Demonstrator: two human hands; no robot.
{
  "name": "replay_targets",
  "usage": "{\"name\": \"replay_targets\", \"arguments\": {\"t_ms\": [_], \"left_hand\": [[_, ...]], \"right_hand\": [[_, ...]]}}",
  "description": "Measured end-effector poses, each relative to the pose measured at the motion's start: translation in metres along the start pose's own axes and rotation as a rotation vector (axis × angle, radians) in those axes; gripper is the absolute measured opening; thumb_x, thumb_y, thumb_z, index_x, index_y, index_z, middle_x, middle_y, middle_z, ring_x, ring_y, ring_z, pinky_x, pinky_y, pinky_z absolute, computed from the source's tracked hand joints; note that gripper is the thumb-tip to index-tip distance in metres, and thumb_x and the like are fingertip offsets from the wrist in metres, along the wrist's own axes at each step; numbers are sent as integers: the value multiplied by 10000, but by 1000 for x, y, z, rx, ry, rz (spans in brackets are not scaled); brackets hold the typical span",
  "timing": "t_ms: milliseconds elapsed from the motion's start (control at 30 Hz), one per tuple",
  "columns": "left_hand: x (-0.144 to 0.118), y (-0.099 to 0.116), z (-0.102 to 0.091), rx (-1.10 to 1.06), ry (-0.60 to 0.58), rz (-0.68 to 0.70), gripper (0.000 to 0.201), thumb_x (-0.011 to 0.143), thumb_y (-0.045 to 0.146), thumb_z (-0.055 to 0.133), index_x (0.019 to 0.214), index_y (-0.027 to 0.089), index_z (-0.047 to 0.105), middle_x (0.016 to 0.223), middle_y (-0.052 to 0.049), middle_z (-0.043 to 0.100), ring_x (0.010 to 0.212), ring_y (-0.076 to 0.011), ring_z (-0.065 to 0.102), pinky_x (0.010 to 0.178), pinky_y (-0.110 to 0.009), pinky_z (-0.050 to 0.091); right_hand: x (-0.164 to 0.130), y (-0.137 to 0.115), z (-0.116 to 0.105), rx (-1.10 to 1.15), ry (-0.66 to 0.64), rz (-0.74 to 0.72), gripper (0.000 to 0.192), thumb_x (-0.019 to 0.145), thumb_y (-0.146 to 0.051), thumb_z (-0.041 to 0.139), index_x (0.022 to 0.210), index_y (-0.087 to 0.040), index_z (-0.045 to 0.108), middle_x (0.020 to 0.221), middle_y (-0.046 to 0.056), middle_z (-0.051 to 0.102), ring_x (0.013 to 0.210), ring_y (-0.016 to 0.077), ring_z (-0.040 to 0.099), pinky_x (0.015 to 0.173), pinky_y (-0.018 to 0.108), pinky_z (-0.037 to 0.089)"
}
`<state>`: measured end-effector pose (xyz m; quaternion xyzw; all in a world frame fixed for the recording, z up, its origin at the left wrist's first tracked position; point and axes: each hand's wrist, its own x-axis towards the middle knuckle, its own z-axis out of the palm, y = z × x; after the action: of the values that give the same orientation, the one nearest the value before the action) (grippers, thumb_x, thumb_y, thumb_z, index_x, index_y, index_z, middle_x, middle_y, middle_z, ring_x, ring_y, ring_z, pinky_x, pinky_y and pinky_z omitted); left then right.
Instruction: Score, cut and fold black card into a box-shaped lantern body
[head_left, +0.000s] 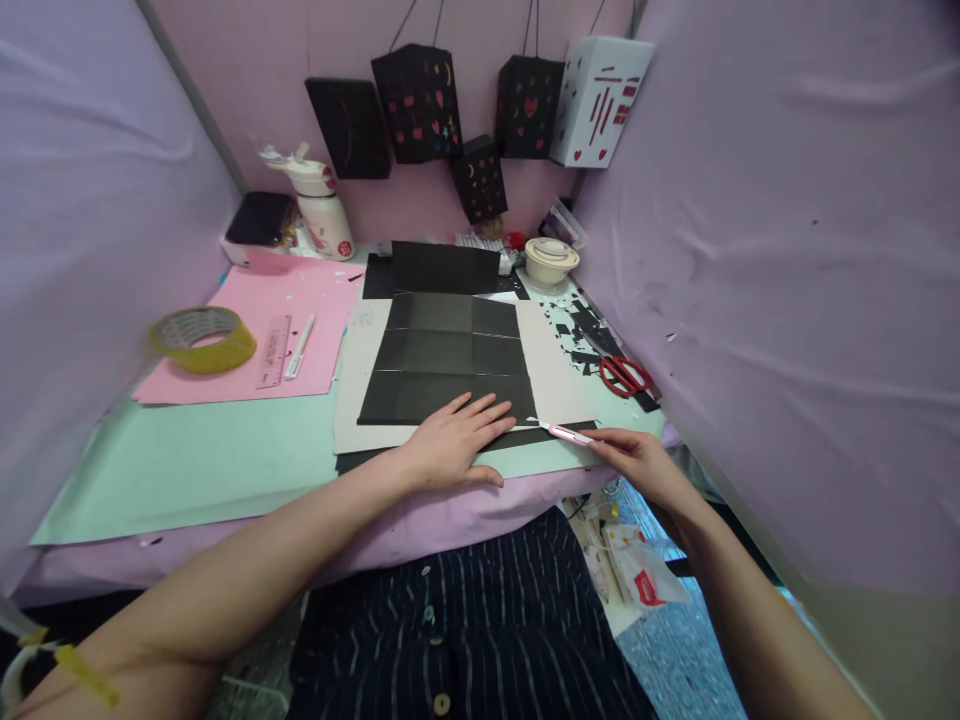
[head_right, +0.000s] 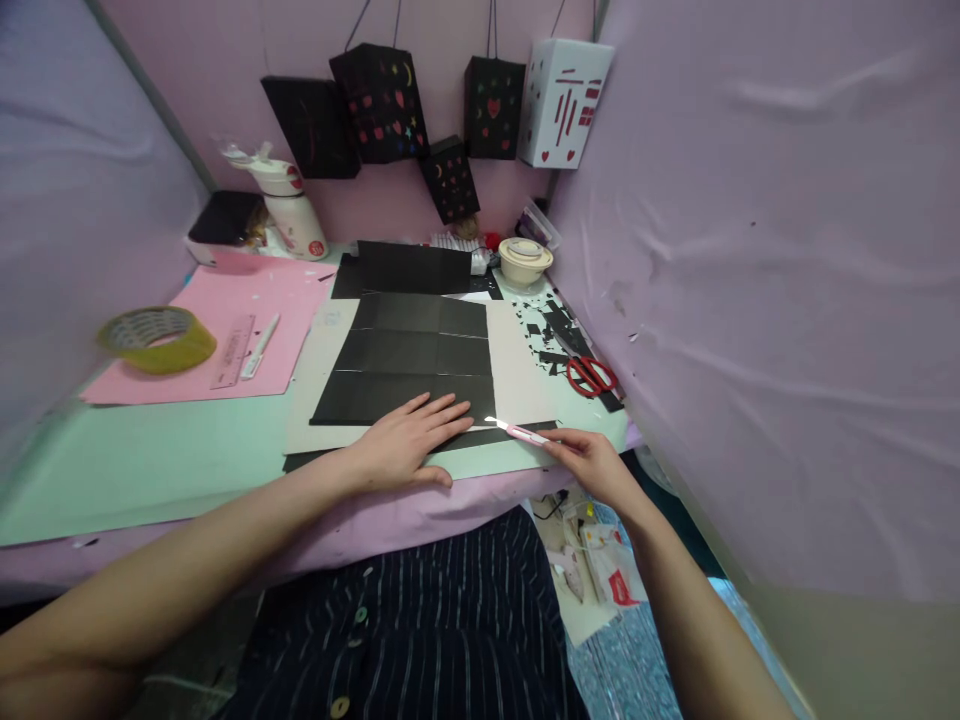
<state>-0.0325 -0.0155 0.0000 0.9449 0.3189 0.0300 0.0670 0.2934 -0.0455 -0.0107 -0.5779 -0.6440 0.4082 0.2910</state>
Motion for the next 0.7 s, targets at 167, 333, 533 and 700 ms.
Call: {"name": "replay_targets", "arguments": {"t_ms": [167,333,533,700], "left_hand": [[3,-7,-4,7,-9,26,851,847,769,382,1503,238,270,1593,-52,213,1473,-263,157,1176,-447,51],[12,-8,-11,19,4,112,882,843,773,383,1445,129,367,1573,-120,257,1479,-257,126,1189,-417,6],[15,-1,-10,-28,-46,124,914,829,760,442,1427,71,371,1582,-171,199,1470,-248,176,1187,-327,112],[17,-1,-4,0,-58,115,959,817,794,400,1526,182,197,1600,-128,147,1476,-276,138,1182,-388,120]], "right_hand": [[5,-2,-1,10,-15,-4,354,840,-478,629,1073,-240,749,1122,60,731,1076,298,649,959,433,483],[6,-2,-1,-17,-20,-29,349,859,-460,612,1102,-243,736,1158,56,717,1097,290,642,969,426,484],[-8,-5,2,-125,-18,-60,336,885,-428,576,1105,-228,732,1138,59,724,1065,274,661,936,401,516],[-16,-12,8,-195,25,-100,329,905,-394,544,1138,-239,718,1158,50,716,1083,265,663,944,395,524]]}}
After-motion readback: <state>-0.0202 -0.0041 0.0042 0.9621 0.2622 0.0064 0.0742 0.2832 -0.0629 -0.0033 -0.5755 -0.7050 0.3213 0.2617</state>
